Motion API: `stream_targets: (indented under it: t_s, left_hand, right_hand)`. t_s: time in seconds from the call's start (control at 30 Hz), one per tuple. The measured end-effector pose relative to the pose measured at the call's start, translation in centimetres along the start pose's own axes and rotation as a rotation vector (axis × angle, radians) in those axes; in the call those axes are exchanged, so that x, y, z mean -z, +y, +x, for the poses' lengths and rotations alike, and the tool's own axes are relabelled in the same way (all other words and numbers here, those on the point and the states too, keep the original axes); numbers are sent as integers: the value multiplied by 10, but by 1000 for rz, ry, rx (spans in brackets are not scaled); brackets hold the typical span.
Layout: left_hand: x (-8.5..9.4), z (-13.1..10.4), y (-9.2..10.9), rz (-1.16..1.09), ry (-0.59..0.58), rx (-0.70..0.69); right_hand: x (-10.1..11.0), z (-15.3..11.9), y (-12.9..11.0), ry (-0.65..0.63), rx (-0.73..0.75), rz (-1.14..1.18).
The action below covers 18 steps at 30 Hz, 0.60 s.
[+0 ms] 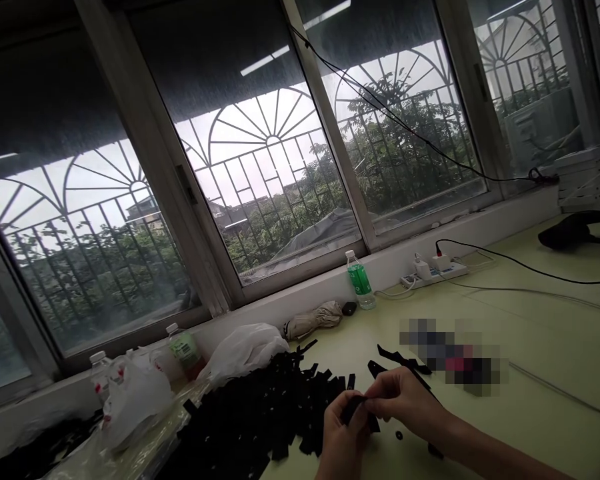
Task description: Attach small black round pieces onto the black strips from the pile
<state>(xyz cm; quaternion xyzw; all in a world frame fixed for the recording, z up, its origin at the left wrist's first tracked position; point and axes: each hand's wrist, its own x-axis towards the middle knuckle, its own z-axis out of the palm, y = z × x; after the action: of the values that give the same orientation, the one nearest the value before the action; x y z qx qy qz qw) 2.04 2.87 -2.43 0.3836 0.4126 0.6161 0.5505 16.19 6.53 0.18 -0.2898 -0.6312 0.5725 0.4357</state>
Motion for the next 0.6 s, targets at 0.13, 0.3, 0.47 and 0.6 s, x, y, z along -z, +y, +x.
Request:
stream_targets:
  t_s: [0.13, 0.3, 0.47, 0.6]
  left_hand:
    - [-2, -3, 0, 42, -22, -39]
    - [-3, -2, 1, 107, 12, -82]
    - [-1, 4, 3, 268, 107, -223]
    - [4, 4, 16, 641, 220, -549]
  right_hand:
    - [-1, -1, 1, 7, -13, 11]
    - [-1, -2, 3, 9, 3, -25]
    - [6, 3, -3, -30, 95, -206]
    - [34, 13, -3, 162, 205, -505]
